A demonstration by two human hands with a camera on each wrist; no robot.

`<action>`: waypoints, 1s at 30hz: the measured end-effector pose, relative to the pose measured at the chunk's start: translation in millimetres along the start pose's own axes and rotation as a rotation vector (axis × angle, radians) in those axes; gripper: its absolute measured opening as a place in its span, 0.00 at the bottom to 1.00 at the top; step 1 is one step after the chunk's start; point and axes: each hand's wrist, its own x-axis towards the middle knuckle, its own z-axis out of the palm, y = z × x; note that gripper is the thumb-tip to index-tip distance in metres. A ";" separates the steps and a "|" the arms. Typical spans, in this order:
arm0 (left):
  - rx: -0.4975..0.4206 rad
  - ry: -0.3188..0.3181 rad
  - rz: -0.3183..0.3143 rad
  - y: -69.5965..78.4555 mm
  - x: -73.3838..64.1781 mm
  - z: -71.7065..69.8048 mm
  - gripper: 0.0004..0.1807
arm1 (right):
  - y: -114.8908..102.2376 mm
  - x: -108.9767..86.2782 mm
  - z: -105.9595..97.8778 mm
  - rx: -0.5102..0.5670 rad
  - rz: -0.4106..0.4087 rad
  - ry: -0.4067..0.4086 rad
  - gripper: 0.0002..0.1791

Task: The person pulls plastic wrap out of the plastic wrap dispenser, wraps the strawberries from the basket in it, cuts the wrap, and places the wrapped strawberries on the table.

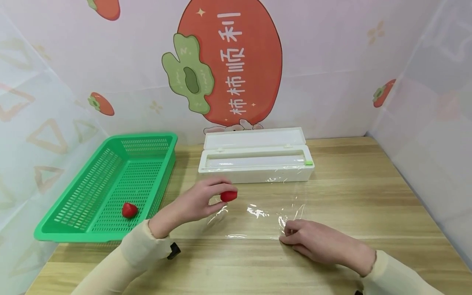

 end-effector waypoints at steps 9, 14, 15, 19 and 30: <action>-0.046 -0.091 0.014 6.1 8.7 22.9 0.20 | 0.4 0.2 -0.1 0.001 -0.003 0.008 0.16; -0.044 -0.143 0.044 10.0 13.0 37.1 0.20 | 0.4 1.1 -0.4 0.006 0.005 -0.004 0.16; -0.044 -0.148 0.045 10.8 13.6 39.4 0.20 | 0.4 1.4 -0.5 0.007 0.008 -0.009 0.16; -0.044 -0.157 0.060 12.7 15.4 48.8 0.19 | -0.2 2.2 -1.3 0.017 0.019 -0.022 0.16; -0.048 -0.180 0.083 12.7 20.4 65.6 0.17 | 0.0 1.7 -0.1 0.009 0.015 -0.005 0.17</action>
